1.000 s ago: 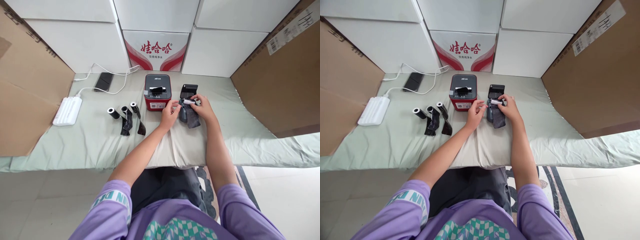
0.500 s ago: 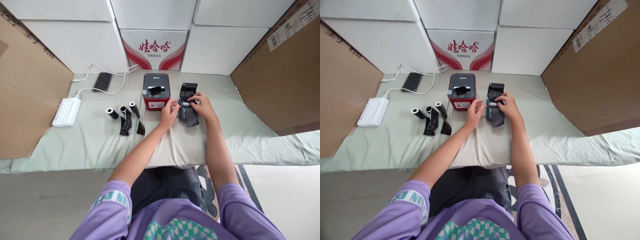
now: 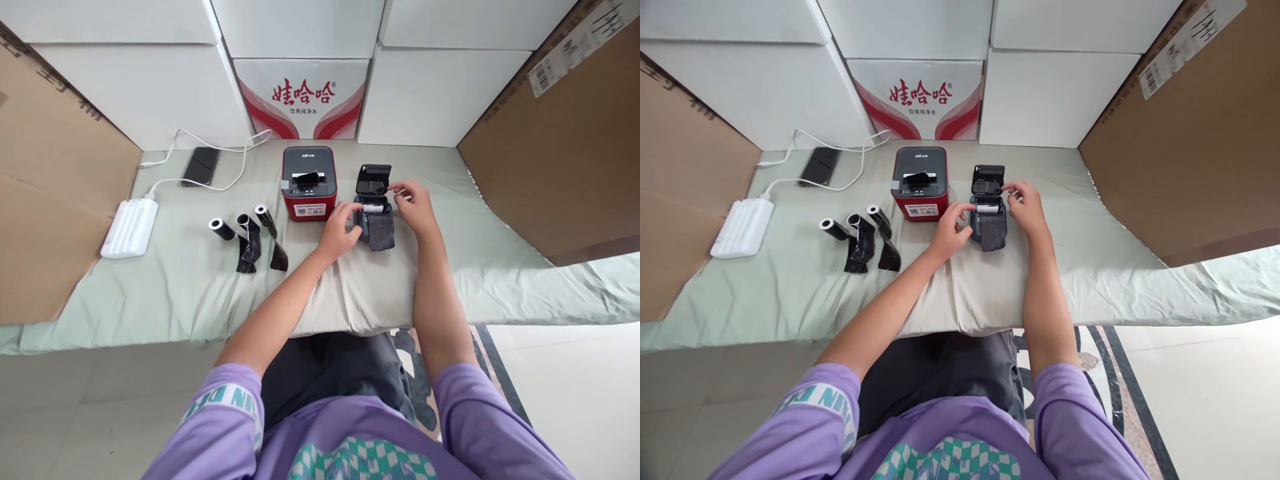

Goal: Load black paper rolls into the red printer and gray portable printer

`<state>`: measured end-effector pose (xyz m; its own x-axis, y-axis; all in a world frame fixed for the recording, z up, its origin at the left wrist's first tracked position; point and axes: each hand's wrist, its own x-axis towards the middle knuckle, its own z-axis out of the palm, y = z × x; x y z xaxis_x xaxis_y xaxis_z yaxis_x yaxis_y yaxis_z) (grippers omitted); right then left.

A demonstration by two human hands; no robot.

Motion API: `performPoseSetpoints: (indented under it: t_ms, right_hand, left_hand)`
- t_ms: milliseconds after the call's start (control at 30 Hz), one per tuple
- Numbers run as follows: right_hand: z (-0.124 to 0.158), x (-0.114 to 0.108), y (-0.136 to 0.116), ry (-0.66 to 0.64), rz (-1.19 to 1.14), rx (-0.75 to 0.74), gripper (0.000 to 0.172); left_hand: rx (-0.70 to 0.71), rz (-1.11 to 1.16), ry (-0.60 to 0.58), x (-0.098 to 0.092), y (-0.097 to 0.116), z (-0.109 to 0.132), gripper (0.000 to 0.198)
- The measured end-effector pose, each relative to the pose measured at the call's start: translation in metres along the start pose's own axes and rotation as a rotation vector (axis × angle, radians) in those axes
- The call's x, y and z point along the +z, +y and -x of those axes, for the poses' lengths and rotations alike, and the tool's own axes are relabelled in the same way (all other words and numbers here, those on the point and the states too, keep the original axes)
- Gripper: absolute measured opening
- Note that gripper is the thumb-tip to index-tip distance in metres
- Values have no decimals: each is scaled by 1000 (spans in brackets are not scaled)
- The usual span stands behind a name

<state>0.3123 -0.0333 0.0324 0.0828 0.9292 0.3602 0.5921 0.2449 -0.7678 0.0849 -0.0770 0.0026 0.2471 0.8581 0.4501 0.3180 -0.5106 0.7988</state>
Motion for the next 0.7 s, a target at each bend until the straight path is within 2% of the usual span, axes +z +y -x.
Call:
performPoseSetpoints:
  t_ms: [67, 133, 233, 300, 433, 567, 633, 700]
  right_hand:
    - [-2, 6, 5, 53, -86, 48, 33]
    - [-5, 16, 9, 71, -203, 97, 49]
    - [-7, 31, 10, 37, -373, 171, 65]
    - [-7, 36, 6, 25, -450, 209, 70]
    - [-3, 33, -4, -7, -494, 234, 66]
    - [2, 23, -7, -139, -436, 206, 40]
    - [2, 17, -6, -178, -369, 175, 36]
    - [2, 10, -3, -189, -309, 164, 37]
  left_hand:
    - [145, -183, -100, 0, 5, 4, 55]
    - [214, -316, -169, 0, 9, 7, 57]
    - [256, -395, -203, 1, 13, 9, 48]
    - [294, -403, -211, 1, 14, 8, 40]
    - [334, -384, -183, -1, 14, 5, 35]
    - [334, -367, -124, -3, 15, 5, 34]
    - [297, -364, -110, -3, 15, 6, 40]
    - [230, -358, -107, -3, 15, 6, 55]
